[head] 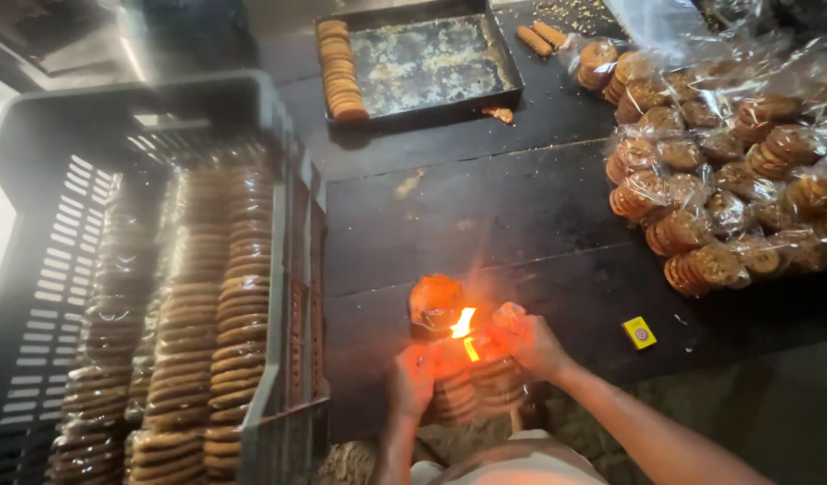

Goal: The person is manually sealing plastic bags containing cookies using the heat from a small flame.

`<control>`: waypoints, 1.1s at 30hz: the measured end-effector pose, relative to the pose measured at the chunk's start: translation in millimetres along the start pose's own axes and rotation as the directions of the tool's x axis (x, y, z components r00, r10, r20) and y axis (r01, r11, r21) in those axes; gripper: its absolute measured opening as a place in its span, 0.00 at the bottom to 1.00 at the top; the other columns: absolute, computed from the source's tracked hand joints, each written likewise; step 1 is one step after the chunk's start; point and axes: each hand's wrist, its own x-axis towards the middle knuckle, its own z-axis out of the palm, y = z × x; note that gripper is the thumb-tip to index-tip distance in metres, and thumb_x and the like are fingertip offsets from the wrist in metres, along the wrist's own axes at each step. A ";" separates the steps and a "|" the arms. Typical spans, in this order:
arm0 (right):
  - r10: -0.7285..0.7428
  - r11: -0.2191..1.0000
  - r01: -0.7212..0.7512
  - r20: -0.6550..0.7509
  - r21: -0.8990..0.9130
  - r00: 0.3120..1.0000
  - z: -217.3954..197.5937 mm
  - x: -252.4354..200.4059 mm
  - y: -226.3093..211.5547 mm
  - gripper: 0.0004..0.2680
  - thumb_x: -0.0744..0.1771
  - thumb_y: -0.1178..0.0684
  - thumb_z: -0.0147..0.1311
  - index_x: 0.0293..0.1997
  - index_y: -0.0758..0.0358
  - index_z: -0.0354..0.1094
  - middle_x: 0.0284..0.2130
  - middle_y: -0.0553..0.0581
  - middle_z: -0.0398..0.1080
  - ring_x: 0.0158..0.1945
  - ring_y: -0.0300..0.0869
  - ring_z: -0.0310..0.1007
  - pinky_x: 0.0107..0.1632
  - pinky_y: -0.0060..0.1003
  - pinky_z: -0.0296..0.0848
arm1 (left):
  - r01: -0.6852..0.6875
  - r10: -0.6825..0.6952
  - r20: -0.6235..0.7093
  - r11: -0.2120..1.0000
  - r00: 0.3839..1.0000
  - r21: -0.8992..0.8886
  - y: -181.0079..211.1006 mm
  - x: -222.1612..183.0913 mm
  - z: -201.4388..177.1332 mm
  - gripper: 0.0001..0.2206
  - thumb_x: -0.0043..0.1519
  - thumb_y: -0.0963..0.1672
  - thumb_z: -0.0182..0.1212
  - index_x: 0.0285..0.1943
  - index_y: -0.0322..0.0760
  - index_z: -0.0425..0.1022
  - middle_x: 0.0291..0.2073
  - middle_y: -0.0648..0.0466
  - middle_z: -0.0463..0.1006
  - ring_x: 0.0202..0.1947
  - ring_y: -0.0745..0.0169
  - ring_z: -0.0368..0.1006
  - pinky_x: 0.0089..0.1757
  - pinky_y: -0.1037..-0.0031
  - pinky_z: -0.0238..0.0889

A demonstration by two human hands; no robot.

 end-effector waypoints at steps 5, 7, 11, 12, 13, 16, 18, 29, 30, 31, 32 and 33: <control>0.249 0.966 -0.256 -0.148 -0.026 0.957 34.0 18.2 20.2 0.14 0.69 0.48 0.58 0.29 0.70 0.73 0.21 0.50 0.66 0.29 0.32 0.62 0.31 0.37 0.66 | 0.112 -0.083 0.114 0.952 0.990 -0.285 -41.4 29.3 -24.1 0.20 0.65 0.48 0.61 0.22 0.30 0.75 0.15 0.54 0.69 0.20 0.70 0.60 0.25 0.69 0.54; 0.214 0.976 -0.219 -0.173 -0.010 0.961 20.0 15.6 43.9 0.14 0.69 0.47 0.58 0.29 0.69 0.70 0.22 0.48 0.64 0.29 0.30 0.61 0.30 0.35 0.66 | 0.113 -0.083 0.118 0.957 0.989 -0.266 -33.6 36.6 -8.3 0.19 0.64 0.48 0.62 0.23 0.31 0.76 0.15 0.55 0.71 0.21 0.71 0.62 0.25 0.69 0.56; 0.462 0.869 -0.427 -0.103 0.250 0.881 -17.7 8.6 -2.4 0.12 0.66 0.49 0.58 0.28 0.69 0.75 0.20 0.47 0.73 0.24 0.31 0.67 0.28 0.35 0.67 | 0.004 -0.008 -0.030 0.991 1.000 -0.134 -22.3 37.3 34.0 0.16 0.62 0.47 0.63 0.26 0.29 0.75 0.16 0.54 0.69 0.20 0.69 0.61 0.26 0.68 0.58; 0.452 0.873 -0.420 -0.085 0.249 0.888 -21.2 8.7 -3.5 0.12 0.66 0.49 0.58 0.28 0.69 0.75 0.20 0.47 0.73 0.24 0.31 0.67 0.28 0.35 0.67 | 0.007 -0.013 -0.051 0.992 0.999 -0.126 -25.6 34.1 38.7 0.16 0.62 0.47 0.63 0.26 0.29 0.75 0.16 0.54 0.69 0.20 0.69 0.61 0.26 0.68 0.58; 0.457 0.851 -0.418 -0.054 0.316 0.888 -26.3 8.5 -3.9 0.11 0.66 0.49 0.57 0.29 0.68 0.75 0.20 0.48 0.75 0.24 0.33 0.69 0.29 0.35 0.68 | 0.034 -0.044 -0.064 0.988 0.997 -0.149 -28.0 31.7 44.7 0.15 0.62 0.47 0.63 0.27 0.29 0.75 0.17 0.54 0.70 0.21 0.70 0.61 0.26 0.68 0.59; 0.305 0.930 -0.266 -0.128 0.254 0.944 -30.8 3.4 9.5 0.09 0.67 0.53 0.57 0.30 0.67 0.73 0.22 0.49 0.70 0.27 0.34 0.66 0.30 0.36 0.66 | 0.124 -0.144 -0.022 0.915 0.989 -0.384 -49.1 18.8 49.4 0.12 0.61 0.45 0.62 0.28 0.30 0.77 0.19 0.56 0.72 0.23 0.72 0.64 0.26 0.70 0.61; 0.142 0.987 -0.122 -0.209 0.107 0.968 -37.1 -4.3 -13.3 0.08 0.68 0.55 0.58 0.30 0.68 0.71 0.24 0.49 0.64 0.29 0.33 0.60 0.31 0.36 0.62 | 0.200 -0.209 0.053 0.791 0.977 -0.578 -32.1 1.2 41.6 0.09 0.59 0.43 0.61 0.29 0.31 0.78 0.21 0.58 0.75 0.24 0.72 0.67 0.26 0.71 0.62; -0.364 0.897 0.343 -0.025 -0.279 0.931 -104.5 -19.7 -97.3 0.03 0.60 0.62 0.55 0.30 0.68 0.65 0.30 0.62 0.66 0.27 0.57 0.69 0.29 0.44 0.70 | -0.139 0.280 -0.495 0.943 0.822 0.303 133.4 -60.9 55.1 0.18 0.63 0.46 0.60 0.56 0.24 0.72 0.47 0.36 0.76 0.48 0.38 0.71 0.49 0.56 0.62; -0.364 0.897 0.343 -0.025 -0.277 0.931 -101.0 -16.8 -93.3 0.03 0.60 0.62 0.55 0.30 0.68 0.65 0.30 0.62 0.66 0.27 0.57 0.69 0.29 0.44 0.70 | -0.137 0.279 -0.495 0.943 0.823 0.304 158.5 -64.2 56.0 0.18 0.63 0.46 0.60 0.56 0.24 0.72 0.47 0.36 0.76 0.48 0.38 0.71 0.49 0.56 0.62; -0.393 0.862 0.343 -0.066 -0.373 0.917 -99.6 -15.1 -89.6 0.03 0.60 0.62 0.54 0.32 0.67 0.65 0.31 0.62 0.66 0.30 0.59 0.70 0.31 0.47 0.70 | -0.224 0.291 -0.307 0.946 0.906 0.235 184.0 -67.9 58.8 0.24 0.62 0.47 0.60 0.62 0.23 0.67 0.53 0.33 0.73 0.54 0.34 0.68 0.54 0.54 0.59; -0.426 0.819 0.335 -0.104 -0.465 0.899 -97.5 -13.8 -86.7 0.04 0.60 0.62 0.52 0.33 0.67 0.65 0.33 0.63 0.66 0.33 0.61 0.70 0.34 0.49 0.70 | -0.296 0.312 -0.105 0.944 0.944 0.149 209.5 -72.2 60.2 0.29 0.62 0.47 0.60 0.68 0.21 0.62 0.59 0.30 0.70 0.61 0.30 0.65 0.59 0.53 0.56; -0.433 0.815 0.335 -0.113 -0.473 0.895 -94.0 -11.9 -89.6 0.04 0.60 0.62 0.52 0.33 0.67 0.65 0.33 0.63 0.66 0.33 0.61 0.70 0.34 0.49 0.70 | -0.309 0.325 -0.103 0.940 0.940 0.145 205.3 -69.0 64.9 0.29 0.62 0.47 0.60 0.68 0.21 0.62 0.59 0.30 0.70 0.61 0.30 0.65 0.59 0.53 0.56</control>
